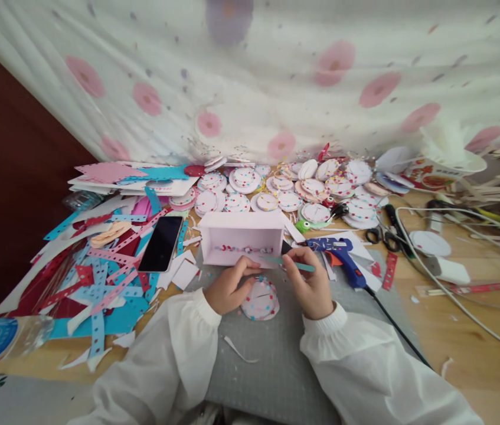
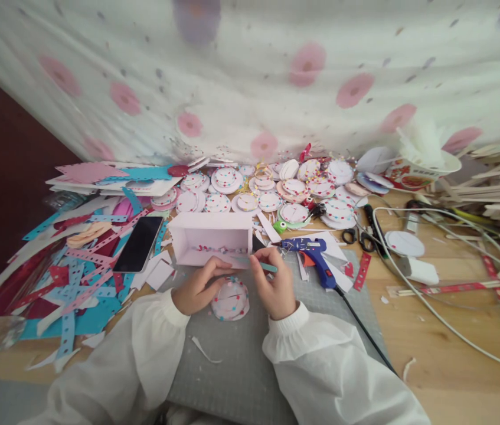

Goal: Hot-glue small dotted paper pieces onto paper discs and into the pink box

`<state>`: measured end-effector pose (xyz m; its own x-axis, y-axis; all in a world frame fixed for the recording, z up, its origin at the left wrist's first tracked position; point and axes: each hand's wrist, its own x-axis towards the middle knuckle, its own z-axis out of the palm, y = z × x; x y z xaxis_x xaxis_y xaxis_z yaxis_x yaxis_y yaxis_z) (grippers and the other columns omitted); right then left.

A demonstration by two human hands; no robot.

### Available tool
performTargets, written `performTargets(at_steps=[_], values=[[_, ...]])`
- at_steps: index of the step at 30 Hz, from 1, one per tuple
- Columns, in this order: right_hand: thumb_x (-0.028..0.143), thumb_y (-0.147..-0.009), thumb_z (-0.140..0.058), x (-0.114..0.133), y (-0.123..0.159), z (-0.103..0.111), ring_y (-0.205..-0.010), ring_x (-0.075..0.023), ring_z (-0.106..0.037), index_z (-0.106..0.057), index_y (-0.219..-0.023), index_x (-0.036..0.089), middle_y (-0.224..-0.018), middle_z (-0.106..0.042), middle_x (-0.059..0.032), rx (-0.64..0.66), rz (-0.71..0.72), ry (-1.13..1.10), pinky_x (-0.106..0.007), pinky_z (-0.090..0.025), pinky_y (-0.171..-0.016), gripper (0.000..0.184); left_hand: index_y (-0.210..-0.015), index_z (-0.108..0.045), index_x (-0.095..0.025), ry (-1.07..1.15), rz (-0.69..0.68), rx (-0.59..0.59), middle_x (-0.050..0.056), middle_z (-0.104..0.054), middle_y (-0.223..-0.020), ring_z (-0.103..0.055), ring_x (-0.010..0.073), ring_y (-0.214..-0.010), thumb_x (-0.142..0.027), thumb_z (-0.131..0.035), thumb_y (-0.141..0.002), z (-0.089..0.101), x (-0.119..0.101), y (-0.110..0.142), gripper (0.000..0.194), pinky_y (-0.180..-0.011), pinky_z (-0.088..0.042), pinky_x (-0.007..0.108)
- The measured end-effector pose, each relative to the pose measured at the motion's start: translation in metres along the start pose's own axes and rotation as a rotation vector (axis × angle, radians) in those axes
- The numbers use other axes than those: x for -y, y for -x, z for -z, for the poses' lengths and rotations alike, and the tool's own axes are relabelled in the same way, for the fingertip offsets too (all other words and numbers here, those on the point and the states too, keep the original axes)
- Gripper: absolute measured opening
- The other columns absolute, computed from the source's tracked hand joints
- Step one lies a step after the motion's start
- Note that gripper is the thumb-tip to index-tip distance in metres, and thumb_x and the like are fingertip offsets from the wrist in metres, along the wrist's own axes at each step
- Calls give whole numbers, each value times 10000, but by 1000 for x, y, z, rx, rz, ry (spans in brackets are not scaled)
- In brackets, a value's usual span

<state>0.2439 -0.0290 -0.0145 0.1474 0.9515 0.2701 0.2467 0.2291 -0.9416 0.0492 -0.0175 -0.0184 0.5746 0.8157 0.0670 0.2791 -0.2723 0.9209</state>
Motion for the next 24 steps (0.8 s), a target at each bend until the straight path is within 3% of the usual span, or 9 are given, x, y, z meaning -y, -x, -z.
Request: performTargets(at_steps=[14,24], values=[[301,-854,-584,3,2,2,-571,-94,-517,-574,-934,218,-785,-570,4,-22,18,-94,-212,-421,-501,116,-1130,-422,-210,-10,-7,10,107,-630,-1244,-597,190,-1162,-187,-478,-916,1,1,2,222,-987,-459,334],[265,-848,-589,2,4,3,-576,-103,-517,-572,-966,225,-792,-572,2,-38,46,-107,-222,-427,-499,125,-1159,-420,-197,-16,-42,7,127,-629,-1240,-602,204,-1156,-152,-506,-887,1,-1,1,289,-979,-465,343]])
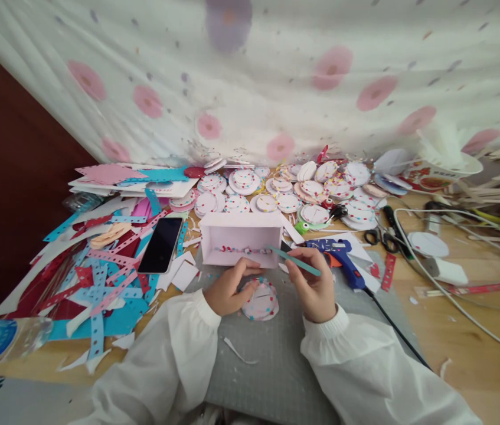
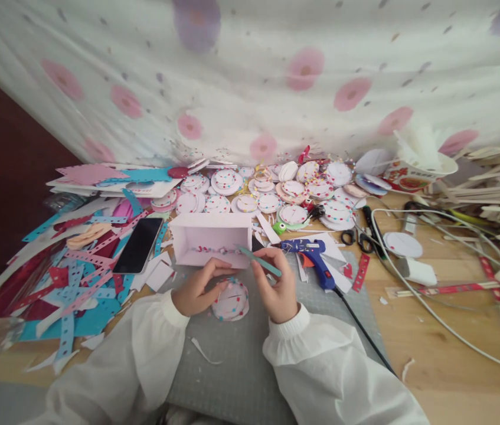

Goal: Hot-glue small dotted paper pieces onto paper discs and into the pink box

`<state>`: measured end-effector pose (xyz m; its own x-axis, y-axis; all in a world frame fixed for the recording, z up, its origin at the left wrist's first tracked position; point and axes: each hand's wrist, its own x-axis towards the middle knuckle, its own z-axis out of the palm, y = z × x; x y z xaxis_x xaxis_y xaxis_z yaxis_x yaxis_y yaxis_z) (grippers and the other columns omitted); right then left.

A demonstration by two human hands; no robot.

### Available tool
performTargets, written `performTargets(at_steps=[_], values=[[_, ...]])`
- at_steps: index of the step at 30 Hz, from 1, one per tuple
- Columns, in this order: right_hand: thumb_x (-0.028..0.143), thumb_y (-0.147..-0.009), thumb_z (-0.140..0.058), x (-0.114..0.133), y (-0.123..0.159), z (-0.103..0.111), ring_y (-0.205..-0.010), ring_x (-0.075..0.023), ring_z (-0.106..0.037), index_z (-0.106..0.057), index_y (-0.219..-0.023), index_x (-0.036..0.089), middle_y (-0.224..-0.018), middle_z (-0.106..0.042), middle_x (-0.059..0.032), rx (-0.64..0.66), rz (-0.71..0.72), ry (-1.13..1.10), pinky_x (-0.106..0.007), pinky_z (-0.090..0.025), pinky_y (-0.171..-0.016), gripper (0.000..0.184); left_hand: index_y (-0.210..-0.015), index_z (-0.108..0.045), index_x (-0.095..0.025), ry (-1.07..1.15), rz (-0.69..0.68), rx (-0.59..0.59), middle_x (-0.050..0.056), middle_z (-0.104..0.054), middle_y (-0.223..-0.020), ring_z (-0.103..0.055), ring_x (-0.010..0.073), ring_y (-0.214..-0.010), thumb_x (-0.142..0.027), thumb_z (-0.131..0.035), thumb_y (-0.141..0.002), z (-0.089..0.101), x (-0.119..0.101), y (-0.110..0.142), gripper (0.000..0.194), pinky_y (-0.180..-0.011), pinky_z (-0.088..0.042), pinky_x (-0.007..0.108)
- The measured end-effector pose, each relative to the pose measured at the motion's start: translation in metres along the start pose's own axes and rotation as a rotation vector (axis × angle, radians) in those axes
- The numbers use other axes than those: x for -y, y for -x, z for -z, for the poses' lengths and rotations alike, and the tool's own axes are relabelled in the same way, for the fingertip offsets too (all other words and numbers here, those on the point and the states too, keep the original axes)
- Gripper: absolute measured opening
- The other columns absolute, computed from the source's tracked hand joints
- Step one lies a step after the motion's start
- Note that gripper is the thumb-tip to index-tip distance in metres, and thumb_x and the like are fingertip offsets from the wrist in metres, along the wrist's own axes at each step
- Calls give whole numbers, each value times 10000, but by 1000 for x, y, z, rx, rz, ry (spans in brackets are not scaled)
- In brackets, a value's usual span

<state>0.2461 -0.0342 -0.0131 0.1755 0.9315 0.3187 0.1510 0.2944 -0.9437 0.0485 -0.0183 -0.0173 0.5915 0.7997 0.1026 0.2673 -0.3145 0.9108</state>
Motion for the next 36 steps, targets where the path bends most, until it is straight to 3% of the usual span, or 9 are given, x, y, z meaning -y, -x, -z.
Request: performTargets(at_steps=[19,25,31,36], values=[[227,-822,-626,0,-1,-1,-632,-121,-560,-579,-898,218,-767,-591,-3,-19,89,94,-241,-473,-554,90,-1141,-447,-199,-105,30,-39,90,-693,-1139,-641,186,-1092,-129,-520,-863,-1,2,-1,296,-930,-476,316],[218,-819,-639,0,-3,-1,-753,-151,-604,-635,-902,223,-845,-620,-36,-2,120,104,-254,-510,-581,82,-1145,-441,-194,-75,12,-31,92,-690,-1143,-635,183,-1101,-126,-514,-861,0,2,-1,301,-935,-473,316],[188,-815,-640,3,0,-4,-918,-204,-632,-680,-919,235,-980,-651,-79,-11,254,148,-316,-554,-650,121,-1154,-441,-198,-62,-8,-19,93,-684,-1156,-628,186,-1113,-136,-504,-866,1,4,0,301,-949,-468,334],[208,-809,-658,6,4,-8,-701,-163,-658,-645,-964,214,-942,-712,-78,-5,168,149,-283,-542,-540,156,-1146,-444,-197,-77,-7,-23,95,-690,-1147,-629,191,-1112,-132,-505,-859,1,3,0,300,-945,-472,343]])
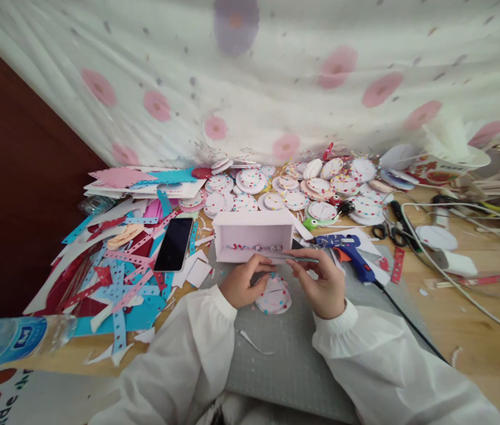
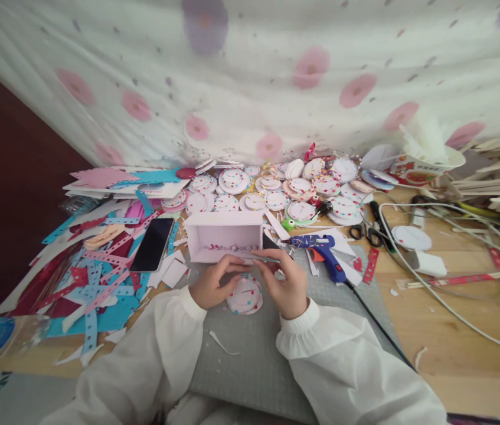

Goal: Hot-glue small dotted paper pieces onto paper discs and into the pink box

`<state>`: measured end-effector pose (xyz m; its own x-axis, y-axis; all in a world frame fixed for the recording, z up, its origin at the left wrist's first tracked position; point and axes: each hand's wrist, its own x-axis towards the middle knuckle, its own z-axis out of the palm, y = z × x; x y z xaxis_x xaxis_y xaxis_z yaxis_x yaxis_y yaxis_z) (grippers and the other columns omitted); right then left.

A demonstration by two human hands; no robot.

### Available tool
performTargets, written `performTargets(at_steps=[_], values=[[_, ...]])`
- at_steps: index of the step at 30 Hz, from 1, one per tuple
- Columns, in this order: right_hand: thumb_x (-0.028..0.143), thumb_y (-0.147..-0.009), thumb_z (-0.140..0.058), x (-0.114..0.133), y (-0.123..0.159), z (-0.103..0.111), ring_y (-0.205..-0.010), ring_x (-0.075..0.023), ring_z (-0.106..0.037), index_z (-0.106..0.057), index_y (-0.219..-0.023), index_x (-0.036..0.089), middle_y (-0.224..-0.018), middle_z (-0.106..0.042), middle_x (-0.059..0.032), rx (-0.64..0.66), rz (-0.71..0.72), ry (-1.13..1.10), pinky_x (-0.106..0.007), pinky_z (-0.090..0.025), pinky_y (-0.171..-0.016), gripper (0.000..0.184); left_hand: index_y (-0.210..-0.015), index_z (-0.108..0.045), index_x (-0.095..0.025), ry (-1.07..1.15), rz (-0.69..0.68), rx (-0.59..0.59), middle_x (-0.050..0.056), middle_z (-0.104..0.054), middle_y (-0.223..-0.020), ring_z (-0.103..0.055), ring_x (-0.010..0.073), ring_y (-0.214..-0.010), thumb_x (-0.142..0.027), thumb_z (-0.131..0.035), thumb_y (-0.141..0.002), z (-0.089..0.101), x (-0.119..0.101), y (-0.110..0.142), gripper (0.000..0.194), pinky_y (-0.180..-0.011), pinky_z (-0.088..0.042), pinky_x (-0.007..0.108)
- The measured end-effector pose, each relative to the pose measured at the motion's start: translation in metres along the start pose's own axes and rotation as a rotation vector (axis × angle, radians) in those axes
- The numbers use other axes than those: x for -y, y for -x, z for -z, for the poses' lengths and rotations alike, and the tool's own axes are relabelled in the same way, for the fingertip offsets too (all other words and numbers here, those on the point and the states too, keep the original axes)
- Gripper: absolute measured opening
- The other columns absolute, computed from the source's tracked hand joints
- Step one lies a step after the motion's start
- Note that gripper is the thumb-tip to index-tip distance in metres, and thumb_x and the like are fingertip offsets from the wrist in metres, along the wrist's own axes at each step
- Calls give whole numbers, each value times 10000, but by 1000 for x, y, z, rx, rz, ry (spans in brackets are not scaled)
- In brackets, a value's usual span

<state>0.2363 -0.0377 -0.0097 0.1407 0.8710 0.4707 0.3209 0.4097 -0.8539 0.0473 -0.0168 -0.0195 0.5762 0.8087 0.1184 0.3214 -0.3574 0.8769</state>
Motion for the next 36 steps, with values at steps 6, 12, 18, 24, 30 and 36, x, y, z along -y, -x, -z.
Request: performTargets(at_steps=[6,12,18,24,30,36], values=[[200,-798,-662,5,-9,-2,-675,-157,-663,-626,-851,215,-845,-733,-45,-125,27,131,-263,-511,-529,66,-1142,-448,-193,26,5,9,105,-686,-1148,-634,196,-1108,-141,-503,-858,0,0,0,294,-935,-483,329],[175,-818,-613,7,-17,-13,-695,-170,-683,-610,-817,231,-825,-740,-31,-85,136,265,-283,-517,-577,56,-1135,-447,-188,35,-14,10,115,-681,-1154,-634,187,-1108,-129,-500,-853,0,0,-1,293,-936,-491,328],[160,-829,-570,8,-28,-21,-757,-188,-701,-610,-837,241,-832,-743,-28,30,163,282,-308,-545,-659,90,-1122,-440,-189,50,-19,15,122,-679,-1154,-633,187,-1111,-119,-496,-847,-1,2,-1,289,-946,-494,345],[154,-805,-570,3,-33,-12,-748,-199,-701,-604,-840,236,-837,-743,-26,41,140,389,-307,-539,-662,95,-1141,-445,-194,57,-37,11,115,-681,-1151,-630,180,-1113,-123,-484,-862,-1,5,-1,290,-951,-488,341],[120,-795,-552,2,-33,-4,-742,-201,-698,-585,-851,244,-835,-740,-14,79,178,456,-295,-510,-632,141,-1146,-444,-193,36,-21,14,112,-680,-1152,-631,184,-1109,-137,-488,-862,-1,5,0,293,-939,-491,331],[86,-779,-517,9,-40,-16,-689,-182,-669,-566,-832,242,-797,-727,-15,242,313,504,-274,-454,-615,172,-1109,-463,-199,10,-33,24,95,-678,-1155,-630,193,-1109,-121,-491,-837,1,3,-1,285,-938,-498,330]])
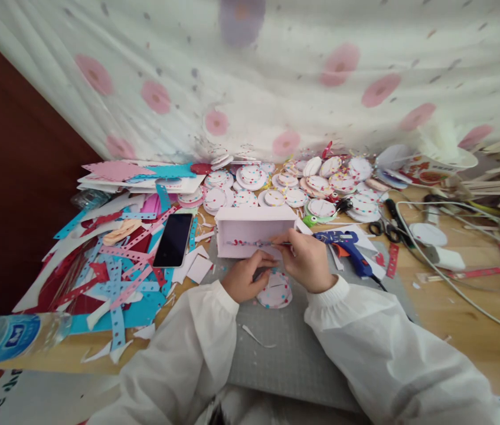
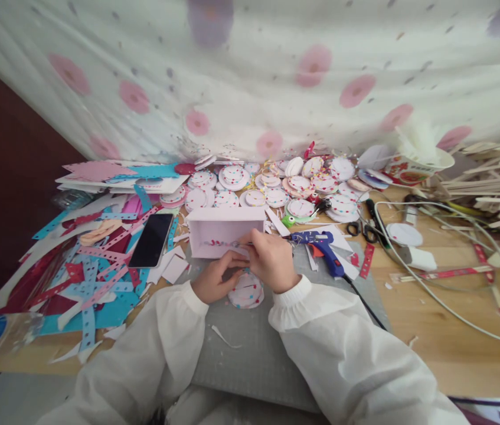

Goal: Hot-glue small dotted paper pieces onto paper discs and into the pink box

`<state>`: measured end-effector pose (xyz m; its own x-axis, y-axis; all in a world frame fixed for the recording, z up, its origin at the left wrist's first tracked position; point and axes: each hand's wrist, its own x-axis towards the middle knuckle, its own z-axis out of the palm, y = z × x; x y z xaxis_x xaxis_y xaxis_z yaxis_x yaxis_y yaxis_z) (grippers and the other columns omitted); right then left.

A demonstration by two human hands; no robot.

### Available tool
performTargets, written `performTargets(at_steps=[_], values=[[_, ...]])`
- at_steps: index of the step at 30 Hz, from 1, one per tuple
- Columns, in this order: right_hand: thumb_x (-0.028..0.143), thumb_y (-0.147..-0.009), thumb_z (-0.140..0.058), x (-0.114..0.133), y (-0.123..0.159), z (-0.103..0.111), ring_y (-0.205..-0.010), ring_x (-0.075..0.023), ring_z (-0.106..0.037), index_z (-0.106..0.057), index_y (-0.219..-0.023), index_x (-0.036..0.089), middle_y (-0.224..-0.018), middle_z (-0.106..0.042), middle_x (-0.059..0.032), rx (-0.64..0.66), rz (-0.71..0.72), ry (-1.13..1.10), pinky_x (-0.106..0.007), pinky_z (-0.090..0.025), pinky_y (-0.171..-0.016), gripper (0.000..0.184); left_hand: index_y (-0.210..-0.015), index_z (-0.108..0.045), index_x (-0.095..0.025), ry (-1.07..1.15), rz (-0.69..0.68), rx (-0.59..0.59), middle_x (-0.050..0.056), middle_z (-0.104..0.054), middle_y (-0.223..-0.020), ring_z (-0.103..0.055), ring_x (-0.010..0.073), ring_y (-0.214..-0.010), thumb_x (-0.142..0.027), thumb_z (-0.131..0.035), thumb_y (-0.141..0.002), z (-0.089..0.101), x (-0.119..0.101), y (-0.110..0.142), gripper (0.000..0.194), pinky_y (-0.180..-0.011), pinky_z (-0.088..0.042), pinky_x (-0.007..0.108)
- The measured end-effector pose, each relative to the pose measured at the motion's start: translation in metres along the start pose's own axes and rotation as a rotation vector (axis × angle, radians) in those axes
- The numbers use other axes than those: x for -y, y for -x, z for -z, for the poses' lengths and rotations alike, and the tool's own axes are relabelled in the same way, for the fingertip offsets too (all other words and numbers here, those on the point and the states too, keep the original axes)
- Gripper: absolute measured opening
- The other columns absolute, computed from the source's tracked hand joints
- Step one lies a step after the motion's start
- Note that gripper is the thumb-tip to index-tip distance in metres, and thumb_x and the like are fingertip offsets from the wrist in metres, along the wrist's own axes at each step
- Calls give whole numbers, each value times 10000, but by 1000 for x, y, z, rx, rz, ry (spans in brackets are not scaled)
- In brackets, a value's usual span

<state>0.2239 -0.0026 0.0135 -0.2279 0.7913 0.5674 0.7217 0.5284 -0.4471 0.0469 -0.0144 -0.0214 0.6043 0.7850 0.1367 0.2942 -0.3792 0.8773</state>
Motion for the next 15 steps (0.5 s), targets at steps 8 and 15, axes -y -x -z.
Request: performTargets(at_steps=[8,15], values=[[70,-778,-459,1,-20,-20,-634,-171,-602,-571,-826,209,-709,-678,-31,158,213,28,-275,-351,-588,184,-1065,-460,-175,-58,3,-34,123,-686,-1081,-659,260,-1035,-146,-499,-814,-3,4,1,256,-851,-533,377],[62,-735,-463,0,-25,-25,-651,-176,-586,-575,-838,204,-724,-684,-31,249,245,124,-282,-327,-601,208,-1014,-461,-187,-93,25,-38,106,-711,-1021,-678,260,-983,-155,-518,-808,-3,4,1,217,-800,-539,349]])
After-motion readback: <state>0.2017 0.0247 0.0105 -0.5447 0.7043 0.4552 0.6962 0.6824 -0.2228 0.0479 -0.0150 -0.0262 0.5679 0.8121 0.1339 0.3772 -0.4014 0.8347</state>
